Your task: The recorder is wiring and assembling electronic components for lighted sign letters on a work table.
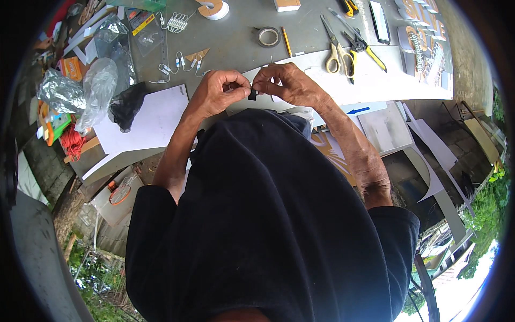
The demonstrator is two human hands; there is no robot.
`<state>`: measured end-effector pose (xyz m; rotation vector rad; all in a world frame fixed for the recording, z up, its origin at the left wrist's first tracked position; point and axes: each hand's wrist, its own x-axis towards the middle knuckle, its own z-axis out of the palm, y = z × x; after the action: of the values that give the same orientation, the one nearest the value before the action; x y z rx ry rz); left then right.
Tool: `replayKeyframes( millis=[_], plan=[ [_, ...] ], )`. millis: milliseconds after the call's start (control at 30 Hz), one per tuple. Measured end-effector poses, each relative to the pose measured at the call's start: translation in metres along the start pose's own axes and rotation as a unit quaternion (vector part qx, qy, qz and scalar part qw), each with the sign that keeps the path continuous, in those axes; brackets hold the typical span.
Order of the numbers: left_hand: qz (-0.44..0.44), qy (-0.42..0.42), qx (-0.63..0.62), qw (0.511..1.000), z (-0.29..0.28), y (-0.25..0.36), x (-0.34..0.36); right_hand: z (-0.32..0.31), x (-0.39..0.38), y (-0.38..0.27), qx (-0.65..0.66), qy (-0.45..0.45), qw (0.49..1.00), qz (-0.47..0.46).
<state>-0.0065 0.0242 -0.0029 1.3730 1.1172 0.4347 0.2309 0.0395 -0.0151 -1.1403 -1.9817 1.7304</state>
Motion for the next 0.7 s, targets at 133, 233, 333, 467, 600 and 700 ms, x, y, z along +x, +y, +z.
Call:
replayKeyframes(
  millis=[133,233,333,467,600,700],
  plan=[
    [-0.007,0.001,-0.034,0.999,0.002,-0.005,-0.001,0.000,-0.002,-0.006,-0.024,-0.008,1.000,-0.001],
    [-0.034,-0.012,-0.125,0.992,-0.001,-0.007,-0.002,0.000,-0.004,-0.010,0.013,-0.005,0.999,0.036],
    [-0.062,-0.025,-0.207,0.976,-0.002,-0.012,-0.004,0.001,-0.008,-0.020,0.092,0.025,0.995,-0.003],
    [-0.061,-0.023,-0.276,0.959,0.003,-0.013,-0.005,0.006,-0.013,-0.024,0.037,0.058,0.994,-0.081],
    [-0.069,-0.018,-0.304,0.950,0.004,-0.012,-0.007,0.011,-0.011,-0.022,0.014,0.099,0.993,-0.059],
    [-0.075,-0.015,-0.323,0.943,0.005,-0.013,-0.008,0.014,-0.011,-0.021,-0.006,0.113,0.991,-0.072]
  ],
)
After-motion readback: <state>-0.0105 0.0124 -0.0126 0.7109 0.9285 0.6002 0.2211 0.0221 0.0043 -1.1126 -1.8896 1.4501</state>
